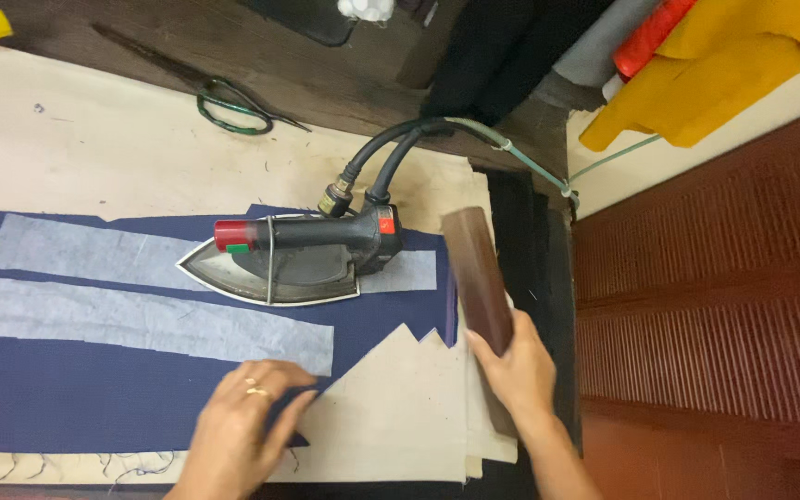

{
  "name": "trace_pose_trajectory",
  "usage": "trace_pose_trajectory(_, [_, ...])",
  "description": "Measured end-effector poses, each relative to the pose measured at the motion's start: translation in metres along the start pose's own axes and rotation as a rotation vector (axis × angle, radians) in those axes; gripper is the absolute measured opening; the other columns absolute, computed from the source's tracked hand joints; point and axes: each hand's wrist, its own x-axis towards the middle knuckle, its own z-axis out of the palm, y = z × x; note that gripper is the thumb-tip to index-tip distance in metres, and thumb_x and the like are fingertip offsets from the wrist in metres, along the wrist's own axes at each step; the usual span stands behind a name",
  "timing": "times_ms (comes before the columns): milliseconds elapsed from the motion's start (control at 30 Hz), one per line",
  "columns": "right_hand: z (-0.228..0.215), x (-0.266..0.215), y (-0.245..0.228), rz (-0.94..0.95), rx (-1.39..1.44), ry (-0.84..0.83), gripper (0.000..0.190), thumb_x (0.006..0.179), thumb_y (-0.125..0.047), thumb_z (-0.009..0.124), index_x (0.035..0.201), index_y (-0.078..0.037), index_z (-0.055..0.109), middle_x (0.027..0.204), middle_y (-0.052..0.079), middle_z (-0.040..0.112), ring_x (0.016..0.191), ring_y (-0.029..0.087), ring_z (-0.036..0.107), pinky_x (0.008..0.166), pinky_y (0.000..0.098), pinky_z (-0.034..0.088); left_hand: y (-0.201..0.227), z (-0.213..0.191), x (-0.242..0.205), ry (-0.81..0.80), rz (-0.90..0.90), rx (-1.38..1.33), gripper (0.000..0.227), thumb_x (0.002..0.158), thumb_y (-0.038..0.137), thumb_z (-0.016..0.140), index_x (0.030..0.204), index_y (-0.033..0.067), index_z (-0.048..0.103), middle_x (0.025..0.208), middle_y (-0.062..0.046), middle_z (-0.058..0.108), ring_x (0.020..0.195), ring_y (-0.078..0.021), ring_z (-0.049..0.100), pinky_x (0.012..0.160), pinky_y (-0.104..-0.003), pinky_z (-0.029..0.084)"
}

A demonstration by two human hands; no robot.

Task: The person aligns strips of white interfacing onto blue fabric and presses them with a steam iron on a worktable.

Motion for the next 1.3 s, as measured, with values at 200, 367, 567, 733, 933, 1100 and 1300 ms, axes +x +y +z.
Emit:
trace_pose_trajectory(200, [0.029, 0.013, -0.046, -0.158, 0.000, 0.013, 0.071, 0.077, -0.047, 0.065, 0.139, -0.019, 0.042, 0.141, 0.002, 0.051, 0.125, 0.026, 0.051, 0.090, 0.0436, 0.046, -0.048, -0.006, -0.049, 0.111, -0.236, 0.160, 0.013, 0.085, 0.025, 0.062, 0.095, 0.0192, 0.068, 0.094, 0.007, 0.071, 0.083, -0.0154, 0.065, 0.082, -0.030, 0.048])
trace_pose_trajectory(367, [0.045, 0.006, -0.044, -0.244, -0.361, -0.114, 0.079, 0.084, -0.049, 0.059, 0.151, -0.043, 0.018, 0.096, 0.007, 0.051, 0.090, 0.029, 0.057, 0.062, 0.0468, 0.052, -0.074, -0.015, -0.077, 0.125, -0.492, 0.234, 0.015, 0.084, 0.029, 0.064, 0.096, 0.0235, 0.070, 0.095, 0.009, 0.071, 0.087, -0.0173, 0.065, 0.080, -0.032, 0.050])
trace_pose_trajectory(567, [0.050, 0.011, -0.025, -0.208, -0.400, -0.036, 0.082, 0.081, -0.055, 0.056, 0.153, -0.040, 0.019, 0.094, 0.010, 0.054, 0.087, 0.034, 0.060, 0.059, 0.0505, 0.052, -0.067, -0.035, -0.064, 0.143, -0.349, 0.303, 0.019, 0.086, 0.021, 0.062, 0.102, 0.0139, 0.068, 0.104, -0.003, 0.067, 0.093, -0.0250, 0.059, 0.090, -0.036, 0.045])
trace_pose_trajectory(733, [0.035, 0.002, -0.031, -0.495, -0.170, 0.105, 0.072, 0.084, -0.046, 0.060, 0.146, -0.017, 0.038, 0.099, 0.017, 0.051, 0.091, 0.038, 0.054, 0.080, 0.0479, 0.044, -0.072, -0.021, -0.040, 0.134, -0.116, 0.408, 0.024, 0.087, 0.016, 0.062, 0.110, 0.0078, 0.064, 0.115, -0.012, 0.063, 0.100, -0.0312, 0.059, 0.087, -0.042, 0.048])
trace_pose_trajectory(933, [0.049, -0.035, -0.095, -0.595, 0.450, -0.089, 0.022, 0.092, -0.010, 0.052, 0.107, -0.008, 0.069, 0.099, 0.008, 0.066, 0.093, 0.023, 0.065, 0.081, 0.0318, 0.051, -0.077, 0.010, -0.012, -0.049, 0.032, 0.528, 0.028, 0.089, 0.016, 0.058, 0.117, 0.0114, 0.062, 0.123, -0.008, 0.060, 0.115, -0.0278, 0.054, 0.092, -0.042, 0.043])
trace_pose_trajectory(1100, [0.093, -0.039, -0.115, -0.578, 0.626, -0.400, 0.026, 0.090, -0.002, 0.052, 0.108, -0.009, 0.070, 0.101, 0.011, 0.072, 0.087, 0.027, 0.072, 0.075, 0.0355, 0.057, -0.079, 0.021, -0.007, -0.212, 0.007, 0.566, 0.028, 0.090, 0.020, 0.055, 0.116, 0.0137, 0.063, 0.120, -0.006, 0.060, 0.118, -0.0248, 0.051, 0.100, -0.043, 0.037])
trace_pose_trajectory(1300, [0.122, -0.028, -0.100, -0.165, 0.793, -0.539, 0.030, 0.093, -0.004, 0.049, 0.118, -0.005, 0.066, 0.109, 0.020, 0.071, 0.093, 0.026, 0.071, 0.077, 0.0335, 0.059, -0.084, 0.017, -0.010, -0.211, -0.026, 0.477, 0.028, 0.094, 0.021, 0.049, 0.118, 0.0120, 0.060, 0.124, -0.008, 0.058, 0.121, -0.0249, 0.049, 0.103, -0.043, 0.033])
